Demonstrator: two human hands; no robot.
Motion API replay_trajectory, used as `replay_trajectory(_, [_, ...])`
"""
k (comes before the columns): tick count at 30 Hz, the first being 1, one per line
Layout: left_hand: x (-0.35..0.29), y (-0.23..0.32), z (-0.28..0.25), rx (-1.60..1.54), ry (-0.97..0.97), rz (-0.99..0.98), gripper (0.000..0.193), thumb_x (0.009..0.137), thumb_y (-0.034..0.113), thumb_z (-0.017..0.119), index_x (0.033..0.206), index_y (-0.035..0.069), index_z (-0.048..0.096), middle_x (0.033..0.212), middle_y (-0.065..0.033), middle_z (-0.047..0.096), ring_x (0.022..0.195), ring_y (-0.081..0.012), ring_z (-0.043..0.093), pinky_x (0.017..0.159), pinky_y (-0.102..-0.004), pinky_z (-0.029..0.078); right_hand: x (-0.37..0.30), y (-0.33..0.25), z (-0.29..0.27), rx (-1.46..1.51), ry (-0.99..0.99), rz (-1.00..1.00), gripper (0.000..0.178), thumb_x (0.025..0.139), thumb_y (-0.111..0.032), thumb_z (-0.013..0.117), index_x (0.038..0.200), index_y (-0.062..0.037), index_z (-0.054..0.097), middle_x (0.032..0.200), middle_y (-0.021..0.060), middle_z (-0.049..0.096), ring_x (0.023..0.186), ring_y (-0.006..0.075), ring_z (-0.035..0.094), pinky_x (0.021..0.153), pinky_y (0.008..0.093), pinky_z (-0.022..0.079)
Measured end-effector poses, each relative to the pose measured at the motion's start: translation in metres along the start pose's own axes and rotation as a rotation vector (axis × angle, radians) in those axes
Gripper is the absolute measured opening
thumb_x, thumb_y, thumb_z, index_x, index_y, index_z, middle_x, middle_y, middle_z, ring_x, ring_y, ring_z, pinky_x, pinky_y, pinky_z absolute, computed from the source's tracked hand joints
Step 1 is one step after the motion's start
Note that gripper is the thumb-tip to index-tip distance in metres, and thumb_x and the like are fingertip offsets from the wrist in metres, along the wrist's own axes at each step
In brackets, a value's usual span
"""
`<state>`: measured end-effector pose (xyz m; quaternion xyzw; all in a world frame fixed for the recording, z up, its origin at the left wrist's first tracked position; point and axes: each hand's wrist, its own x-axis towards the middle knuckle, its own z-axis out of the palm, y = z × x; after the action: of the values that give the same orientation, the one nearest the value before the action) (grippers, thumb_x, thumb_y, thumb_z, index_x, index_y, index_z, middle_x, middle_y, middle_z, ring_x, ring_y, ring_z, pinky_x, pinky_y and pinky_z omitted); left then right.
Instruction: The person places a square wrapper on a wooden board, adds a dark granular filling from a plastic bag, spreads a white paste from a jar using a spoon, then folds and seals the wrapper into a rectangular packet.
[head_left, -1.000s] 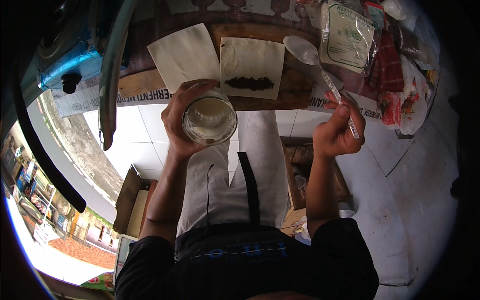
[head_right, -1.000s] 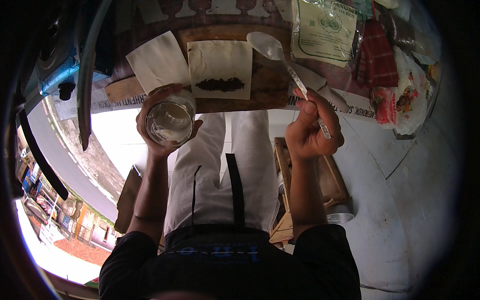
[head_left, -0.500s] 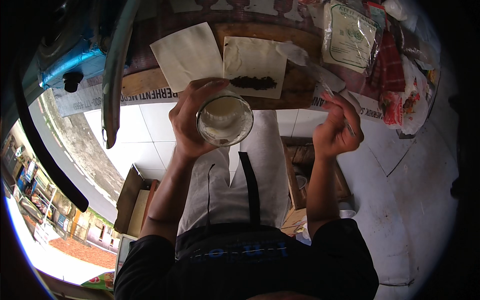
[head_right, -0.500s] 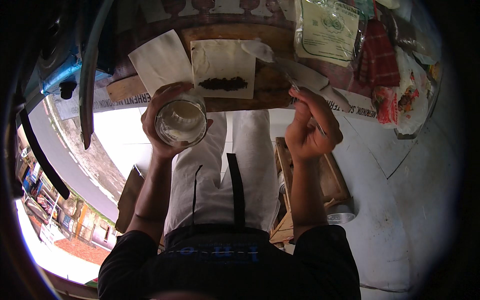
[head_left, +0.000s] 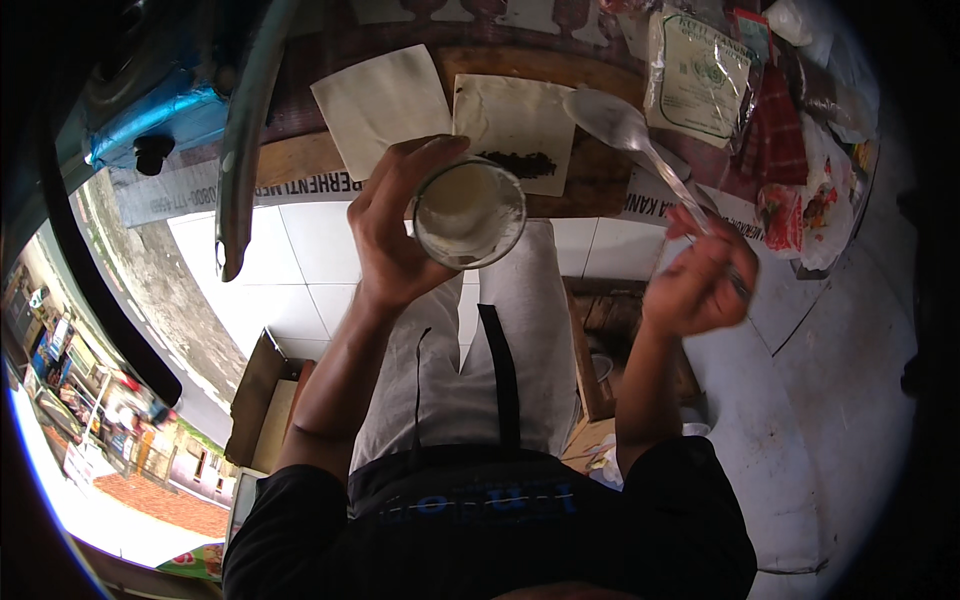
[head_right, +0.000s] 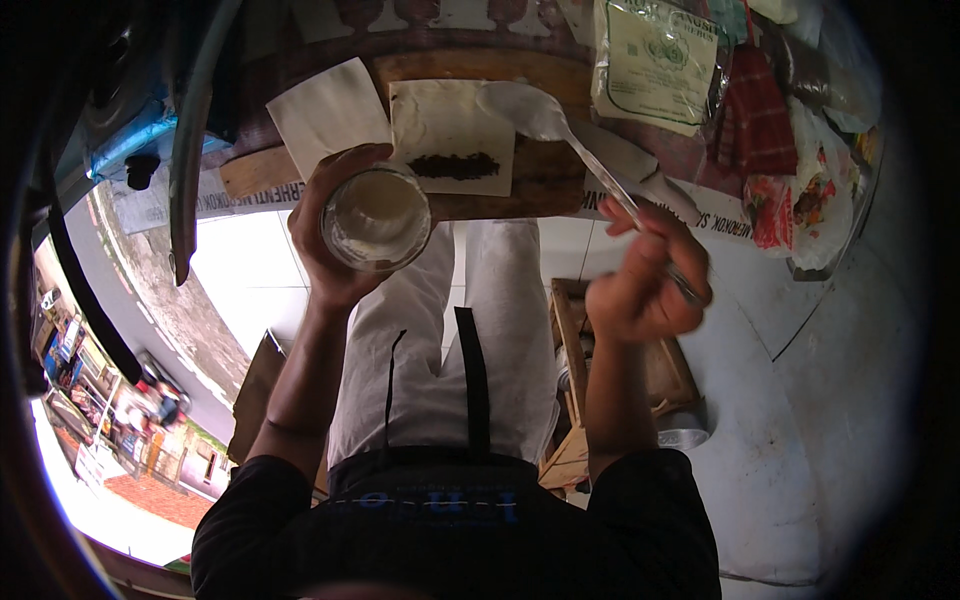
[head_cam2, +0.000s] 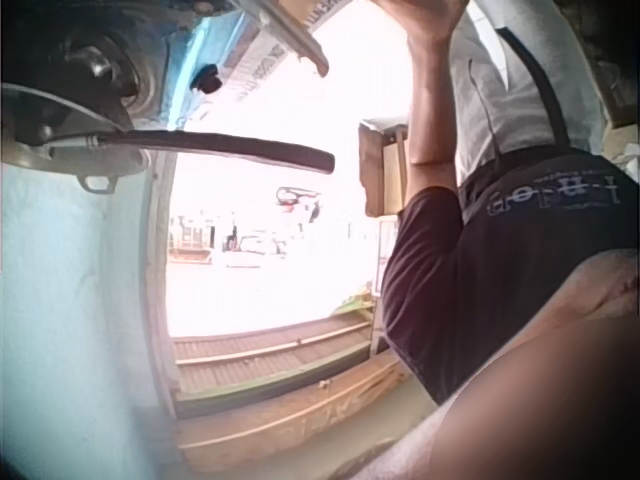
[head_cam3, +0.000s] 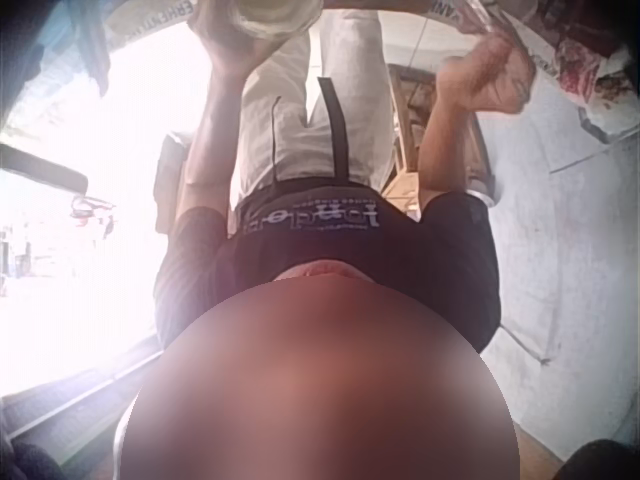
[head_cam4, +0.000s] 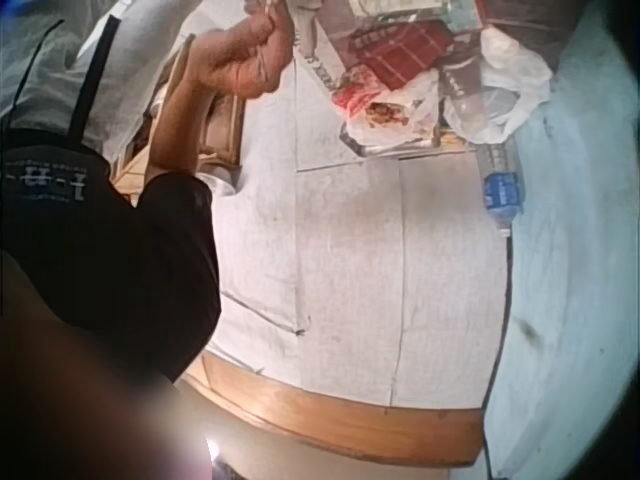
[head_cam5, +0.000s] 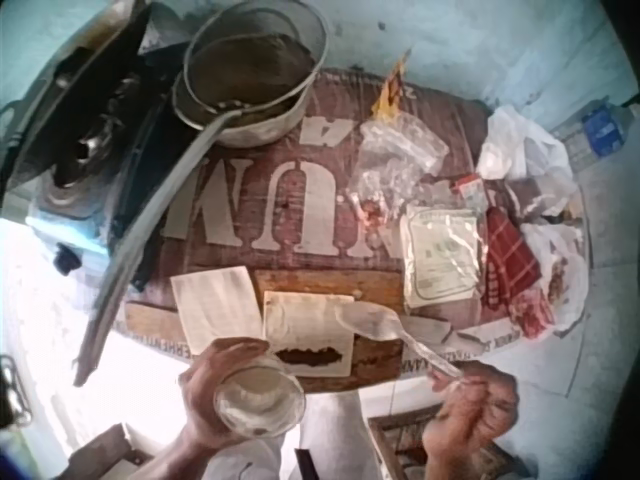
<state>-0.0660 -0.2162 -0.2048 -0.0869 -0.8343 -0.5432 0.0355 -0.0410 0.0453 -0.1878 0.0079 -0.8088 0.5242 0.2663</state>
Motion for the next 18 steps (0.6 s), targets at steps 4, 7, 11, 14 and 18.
replay_trajectory(4, [0.012,0.005,0.008,-0.044,0.012,0.036,0.066,0.062,0.014,0.091,0.123,0.003,0.068,0.116,-0.0156,0.07,0.102,-0.0278,0.073,0.084,-0.0365,0.061,0.023,-0.038,-0.014,0.121,-0.069,-0.113,0.02,0.106,-0.014,0.043,0.109,0.0051,0.05,0.073,0.0218,0.066,0.056,0.0288,0.066,0.054,0.0349,0.058])
replay_trajectory(7, [0.021,0.01,0.013,0.023,0.03,0.121,0.065,0.062,0.015,0.092,0.122,0.004,0.069,0.116,-0.015,0.07,0.102,-0.0281,0.073,0.083,-0.0373,0.061,0.032,-0.063,-0.007,0.107,-0.219,-0.219,0.017,0.101,-0.017,0.064,0.1,0.0,0.06,0.078,0.0181,0.069,0.062,0.0253,0.069,0.051,0.0309,0.056])
replay_trajectory(11, [0.03,0.016,0.014,0.041,0.049,0.174,0.061,0.062,0.015,0.092,0.119,0.004,0.071,0.114,-0.0142,0.07,0.1,-0.0282,0.072,0.081,-0.0377,0.061,0.043,-0.071,0.009,0.048,-0.443,-0.284,0.018,0.091,-0.015,0.077,0.1,-0.0027,0.067,0.081,0.014,0.071,0.066,0.0243,0.071,0.051,0.0303,0.056])
replay_trajectory(14, [0.035,0.019,0.013,0.051,0.06,0.198,0.059,0.063,0.014,0.091,0.117,0.004,0.072,0.113,-0.0141,0.071,0.099,-0.0283,0.072,0.08,-0.0377,0.061,0.044,-0.074,0.017,-0.007,-0.495,-0.307,0.019,0.088,-0.015,0.08,0.099,-0.0041,0.07,0.081,0.0107,0.071,0.068,0.0226,0.072,0.051,0.0291,0.057])
replay_trajectory(18, [0.036,0.022,0.01,0.041,0.063,0.214,0.059,0.063,0.013,0.091,0.117,0.004,0.072,0.113,-0.0145,0.071,0.1,-0.0286,0.071,0.08,-0.0377,0.061,0.043,-0.078,0.018,0.005,-0.443,-0.259,0.016,0.088,-0.013,0.079,0.098,-0.0048,0.07,0.08,0.0108,0.071,0.067,0.0231,0.072,0.052,0.029,0.058])
